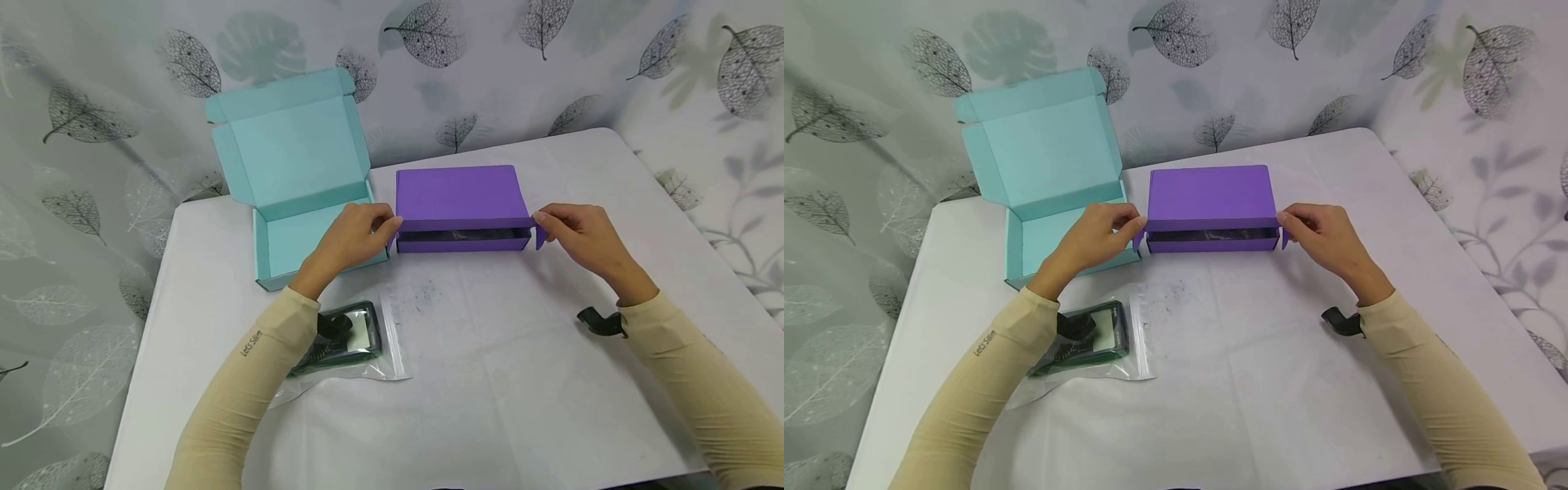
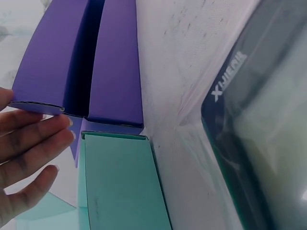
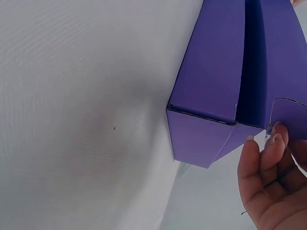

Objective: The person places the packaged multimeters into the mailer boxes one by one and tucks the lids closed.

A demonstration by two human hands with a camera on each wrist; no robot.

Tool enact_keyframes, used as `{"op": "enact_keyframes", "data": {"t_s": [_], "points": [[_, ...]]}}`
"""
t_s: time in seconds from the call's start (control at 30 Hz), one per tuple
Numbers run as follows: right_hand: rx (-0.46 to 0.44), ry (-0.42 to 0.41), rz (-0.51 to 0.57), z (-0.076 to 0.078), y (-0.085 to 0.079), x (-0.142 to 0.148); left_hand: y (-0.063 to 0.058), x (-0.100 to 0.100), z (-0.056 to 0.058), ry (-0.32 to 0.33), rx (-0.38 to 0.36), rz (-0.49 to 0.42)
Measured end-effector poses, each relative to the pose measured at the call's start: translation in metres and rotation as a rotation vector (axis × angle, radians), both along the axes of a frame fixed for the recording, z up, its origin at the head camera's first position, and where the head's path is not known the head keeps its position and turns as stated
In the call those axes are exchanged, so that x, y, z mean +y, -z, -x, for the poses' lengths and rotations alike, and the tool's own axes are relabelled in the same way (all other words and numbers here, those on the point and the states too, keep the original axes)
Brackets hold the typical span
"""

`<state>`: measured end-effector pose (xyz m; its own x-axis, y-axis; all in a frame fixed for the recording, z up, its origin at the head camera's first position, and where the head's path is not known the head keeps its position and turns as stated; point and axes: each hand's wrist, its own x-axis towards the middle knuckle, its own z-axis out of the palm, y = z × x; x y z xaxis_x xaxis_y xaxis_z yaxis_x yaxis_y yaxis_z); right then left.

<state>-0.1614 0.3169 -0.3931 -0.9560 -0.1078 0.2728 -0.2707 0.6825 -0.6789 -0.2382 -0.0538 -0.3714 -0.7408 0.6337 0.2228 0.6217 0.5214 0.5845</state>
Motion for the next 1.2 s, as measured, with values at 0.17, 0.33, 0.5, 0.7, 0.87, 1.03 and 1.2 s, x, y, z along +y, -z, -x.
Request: {"op": "enact_keyframes", "data": {"t_s": [0.17,0.33,0.5,0.7,0.87,1.03,1.2], "points": [[-0.002,-0.008,0.004,0.0005,0.0018,0.0000,0.0004,0.0005,0.0004,0.000,-0.002,0.010],[-0.004,-0.014,0.002,0.0007,0.0032,0.0002,0.0005,0.0009,0.0006,0.002,-0.002,0.021],[-0.014,-0.004,0.003,0.0008,0.0042,0.0001,0.0010,0.0018,0.0009,-0.007,-0.020,0.040],[-0.028,0.002,0.004,0.0004,0.0058,0.0011,0.0018,0.0042,-0.0001,-0.024,-0.059,0.071],[-0.041,-0.004,0.012,0.0005,0.0078,0.0017,0.0033,0.0046,-0.0009,-0.016,-0.061,0.063],[-0.031,-0.015,0.002,0.0024,0.0090,0.0018,0.0053,0.0042,-0.0003,-0.010,-0.061,0.057],[-0.039,-0.015,0.001,0.0025,0.0087,0.0013,0.0067,0.0048,0.0004,-0.007,-0.067,0.072]]}}
